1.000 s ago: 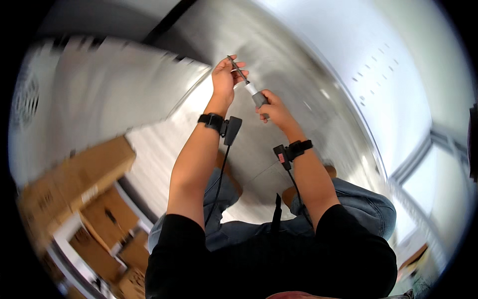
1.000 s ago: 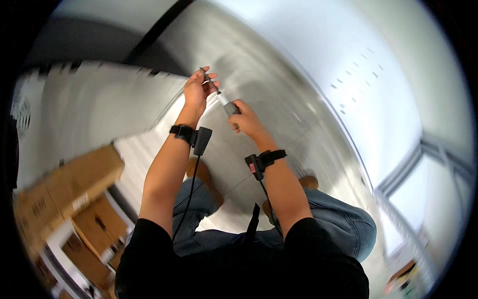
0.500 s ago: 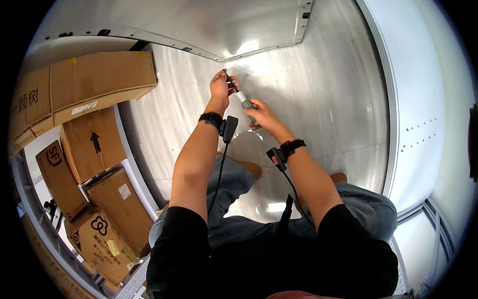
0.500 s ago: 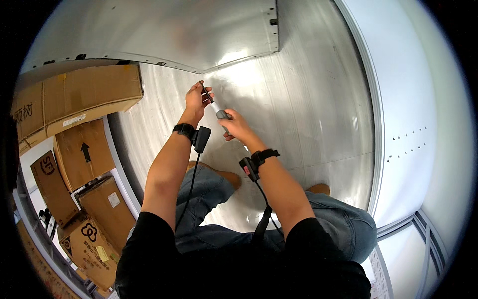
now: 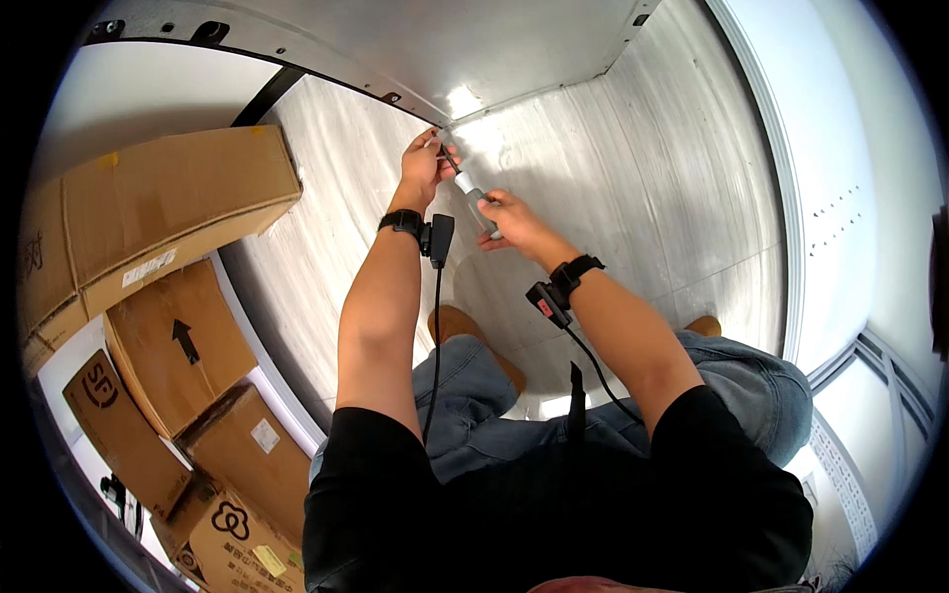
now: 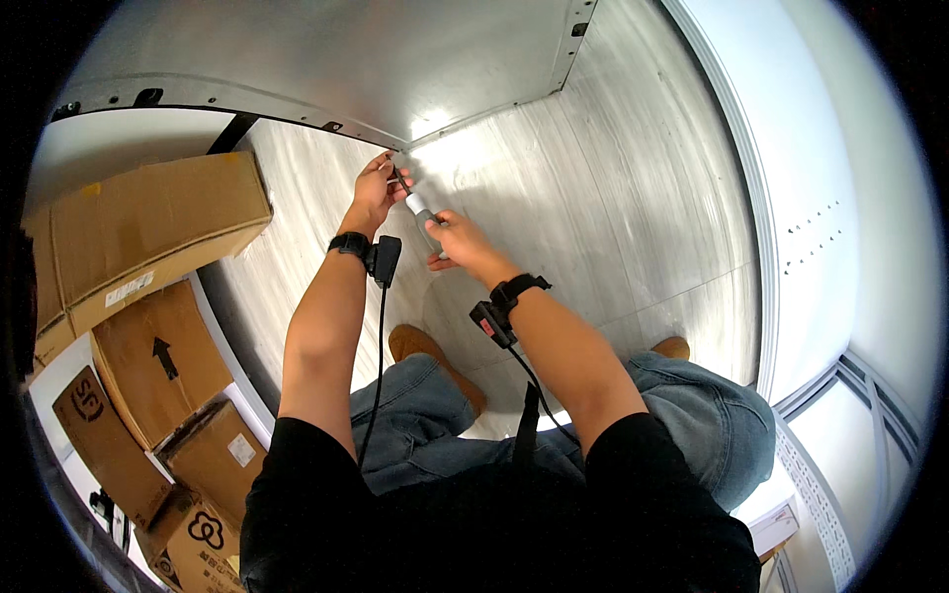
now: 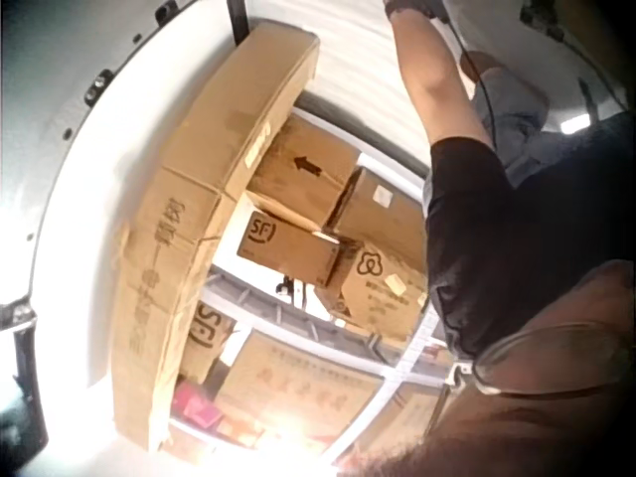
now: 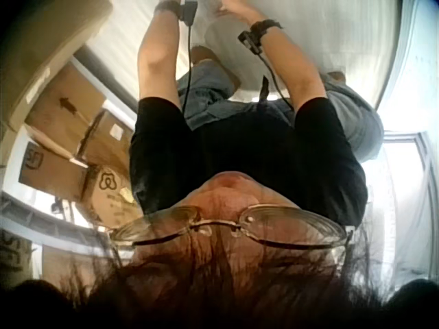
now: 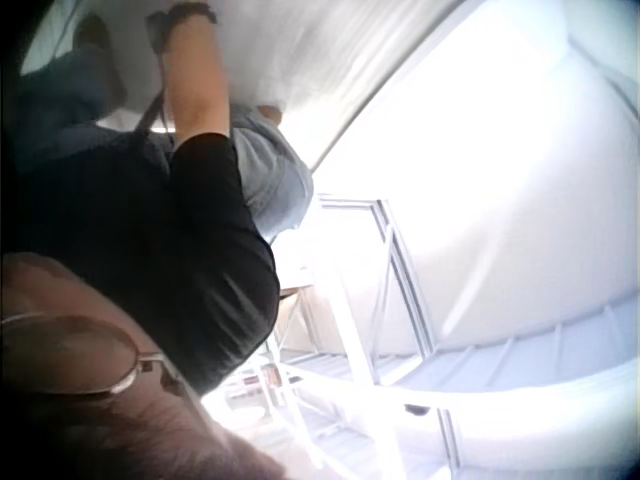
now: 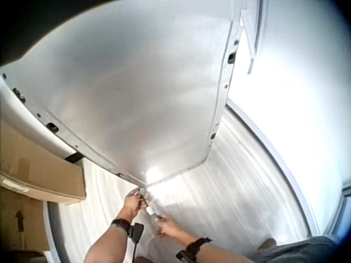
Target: The person uses a screwdriver to remove screws from a white metal panel attached to a shelving unit. After removing the panel, the person wipes the surface of a beige electronic device with a blue cloth.
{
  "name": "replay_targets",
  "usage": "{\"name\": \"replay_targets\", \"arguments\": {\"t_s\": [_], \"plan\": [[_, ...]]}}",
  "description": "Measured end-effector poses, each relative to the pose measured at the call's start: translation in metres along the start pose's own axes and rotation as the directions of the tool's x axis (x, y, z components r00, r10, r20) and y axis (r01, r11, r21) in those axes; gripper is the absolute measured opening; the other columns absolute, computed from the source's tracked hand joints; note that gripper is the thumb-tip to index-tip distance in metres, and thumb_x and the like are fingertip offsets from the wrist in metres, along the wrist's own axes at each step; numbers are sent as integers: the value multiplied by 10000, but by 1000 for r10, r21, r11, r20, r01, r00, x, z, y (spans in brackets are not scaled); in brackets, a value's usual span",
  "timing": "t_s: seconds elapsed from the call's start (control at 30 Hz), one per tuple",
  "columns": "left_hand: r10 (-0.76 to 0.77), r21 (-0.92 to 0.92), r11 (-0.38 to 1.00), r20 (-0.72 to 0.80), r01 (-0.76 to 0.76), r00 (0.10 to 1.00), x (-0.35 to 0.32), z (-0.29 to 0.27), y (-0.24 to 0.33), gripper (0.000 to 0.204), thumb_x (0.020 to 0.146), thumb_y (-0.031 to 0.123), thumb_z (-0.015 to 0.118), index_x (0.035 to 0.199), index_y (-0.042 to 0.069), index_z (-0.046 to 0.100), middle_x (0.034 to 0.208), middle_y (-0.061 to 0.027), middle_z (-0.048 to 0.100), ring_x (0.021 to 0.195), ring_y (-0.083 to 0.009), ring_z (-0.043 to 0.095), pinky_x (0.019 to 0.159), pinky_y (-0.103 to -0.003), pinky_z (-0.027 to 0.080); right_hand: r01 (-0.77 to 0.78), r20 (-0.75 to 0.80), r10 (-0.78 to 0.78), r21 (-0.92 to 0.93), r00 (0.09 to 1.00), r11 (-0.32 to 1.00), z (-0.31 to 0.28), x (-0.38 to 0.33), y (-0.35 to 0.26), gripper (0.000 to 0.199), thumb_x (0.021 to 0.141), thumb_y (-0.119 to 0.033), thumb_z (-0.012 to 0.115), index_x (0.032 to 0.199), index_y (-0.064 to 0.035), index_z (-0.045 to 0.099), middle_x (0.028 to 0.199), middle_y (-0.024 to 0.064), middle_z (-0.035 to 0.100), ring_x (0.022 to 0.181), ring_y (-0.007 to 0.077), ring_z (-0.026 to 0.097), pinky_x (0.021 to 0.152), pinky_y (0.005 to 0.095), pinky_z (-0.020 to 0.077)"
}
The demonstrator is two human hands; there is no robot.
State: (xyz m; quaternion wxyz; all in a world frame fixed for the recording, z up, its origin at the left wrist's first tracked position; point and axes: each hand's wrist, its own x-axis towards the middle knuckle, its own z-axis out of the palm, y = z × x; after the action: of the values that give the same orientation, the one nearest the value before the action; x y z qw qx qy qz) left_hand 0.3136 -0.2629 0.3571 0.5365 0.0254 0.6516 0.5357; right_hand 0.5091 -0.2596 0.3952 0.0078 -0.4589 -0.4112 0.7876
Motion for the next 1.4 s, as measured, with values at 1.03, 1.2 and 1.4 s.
{"name": "replay_targets", "arguments": {"t_s": [1.03, 1.2, 1.4], "plan": [[48, 150, 988, -15, -45, 999, 11, -5, 14, 283, 964, 166, 500, 1223, 76, 569, 835, -82, 669, 625, -134, 642, 481, -231, 526, -44, 23, 39, 316, 999, 948, 22, 23, 21, 293, 1003, -321, 406, 1140, -78, 497, 886, 82, 604, 708, 189, 599, 609, 320, 493], [58, 148, 988, -32, -52, 998, 8, -4, 13, 287, 963, 165, 502, 1227, 78, 573, 835, -81, 671, 620, -128, 638, 483, -235, 527, -83, 40, 73, 386, 997, 919, 19, 23, 23, 273, 1008, -306, 392, 1117, -81, 504, 857, 84, 608, 679, 193, 586, 590, 317, 483], [52, 177, 983, -33, -45, 998, 5, -5, 15, 265, 965, 181, 507, 1207, 91, 571, 839, -60, 667, 644, -129, 645, 513, -230, 518, -104, 36, 98, 431, 995, 896, 18, 24, 22, 270, 1009, -288, 382, 1086, -63, 510, 839, 96, 608, 664, 188, 574, 585, 311, 479]]}}
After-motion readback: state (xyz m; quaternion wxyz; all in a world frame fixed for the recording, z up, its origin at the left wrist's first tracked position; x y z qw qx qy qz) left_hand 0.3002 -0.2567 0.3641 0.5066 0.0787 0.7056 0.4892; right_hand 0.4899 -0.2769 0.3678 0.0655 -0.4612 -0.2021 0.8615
